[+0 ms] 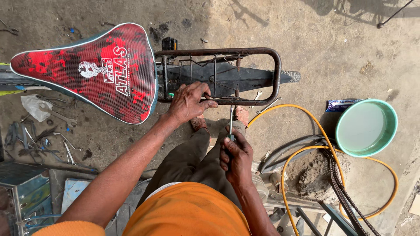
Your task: The person repairs the rear of a bicycle, using a screwdriver to tighten fasteners on the rear rack and mudguard while another person steadies the bike. The person works around the rack, repositioning and driving screws at several points along it.
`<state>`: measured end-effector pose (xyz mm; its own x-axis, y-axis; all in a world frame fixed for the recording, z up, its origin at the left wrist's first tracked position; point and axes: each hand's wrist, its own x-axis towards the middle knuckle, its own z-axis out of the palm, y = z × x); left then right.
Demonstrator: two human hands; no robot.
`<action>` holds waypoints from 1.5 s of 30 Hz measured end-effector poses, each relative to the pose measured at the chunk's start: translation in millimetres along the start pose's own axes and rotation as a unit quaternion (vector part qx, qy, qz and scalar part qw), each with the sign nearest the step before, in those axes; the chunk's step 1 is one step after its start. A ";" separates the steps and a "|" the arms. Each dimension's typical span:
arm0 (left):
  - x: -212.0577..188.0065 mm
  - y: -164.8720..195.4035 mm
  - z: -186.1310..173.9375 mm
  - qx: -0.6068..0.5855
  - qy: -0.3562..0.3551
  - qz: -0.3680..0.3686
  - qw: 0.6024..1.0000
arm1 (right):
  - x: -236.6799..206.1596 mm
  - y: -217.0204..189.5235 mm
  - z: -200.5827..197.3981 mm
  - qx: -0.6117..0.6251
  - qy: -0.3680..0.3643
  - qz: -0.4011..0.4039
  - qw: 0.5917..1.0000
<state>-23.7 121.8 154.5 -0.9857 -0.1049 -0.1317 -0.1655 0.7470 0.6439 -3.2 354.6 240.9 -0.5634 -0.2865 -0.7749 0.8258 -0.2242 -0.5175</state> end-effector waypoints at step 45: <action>81.6 56.9 -41.6 0.304 -0.118 0.176 0.929 | 34.6 3.3 -61.7 -0.085 -0.035 -0.061 0.994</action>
<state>-114.8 128.4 211.7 -0.9291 0.3099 -0.2018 0.2848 0.9477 0.1444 -18.5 401.3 190.0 -0.6552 -0.3323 -0.6784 0.7401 -0.1023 -0.6646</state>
